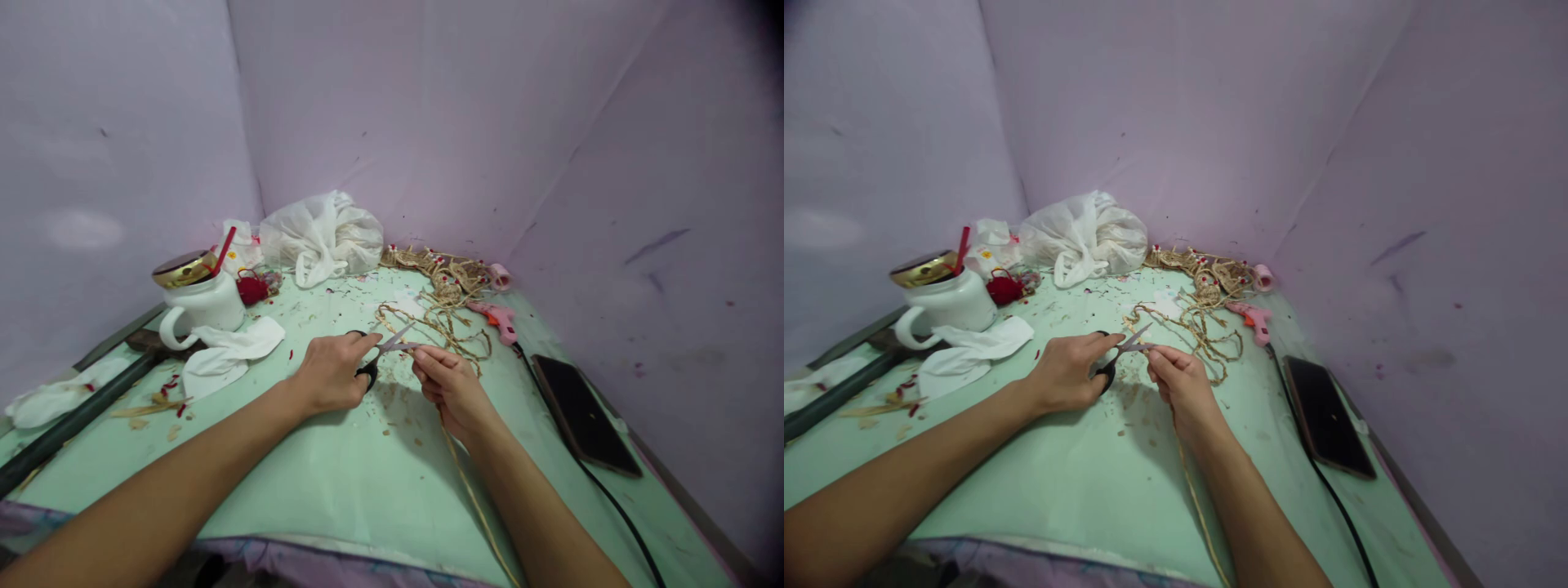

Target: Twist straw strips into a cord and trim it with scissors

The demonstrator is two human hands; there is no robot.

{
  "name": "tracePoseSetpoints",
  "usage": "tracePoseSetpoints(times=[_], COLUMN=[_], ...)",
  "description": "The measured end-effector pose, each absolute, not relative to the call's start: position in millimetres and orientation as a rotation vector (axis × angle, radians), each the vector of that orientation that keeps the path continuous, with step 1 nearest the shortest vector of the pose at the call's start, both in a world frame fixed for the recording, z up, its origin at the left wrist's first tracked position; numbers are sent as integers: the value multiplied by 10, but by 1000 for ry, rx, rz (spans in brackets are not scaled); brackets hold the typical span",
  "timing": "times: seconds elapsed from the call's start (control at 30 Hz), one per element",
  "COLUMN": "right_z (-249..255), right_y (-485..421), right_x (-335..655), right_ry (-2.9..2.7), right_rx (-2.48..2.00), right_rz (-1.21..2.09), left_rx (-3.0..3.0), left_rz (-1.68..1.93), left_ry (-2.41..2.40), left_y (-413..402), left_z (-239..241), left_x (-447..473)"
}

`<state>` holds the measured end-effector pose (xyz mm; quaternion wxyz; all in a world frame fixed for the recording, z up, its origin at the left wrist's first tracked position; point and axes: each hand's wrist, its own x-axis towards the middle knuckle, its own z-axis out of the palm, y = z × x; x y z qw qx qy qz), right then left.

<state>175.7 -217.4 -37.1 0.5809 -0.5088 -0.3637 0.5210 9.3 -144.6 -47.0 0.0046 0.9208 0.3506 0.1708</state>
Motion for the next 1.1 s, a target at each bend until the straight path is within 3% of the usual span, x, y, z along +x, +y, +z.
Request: tracePoseSetpoints(times=[1.1], right_z=[-498], right_y=[-2153], right_x=[1786], right_ry=[-962], right_rx=[-1260], right_rz=[1075], left_rx=[2851], left_rz=[324], left_ry=[938], left_y=[-1389], left_z=[-359], left_x=[29])
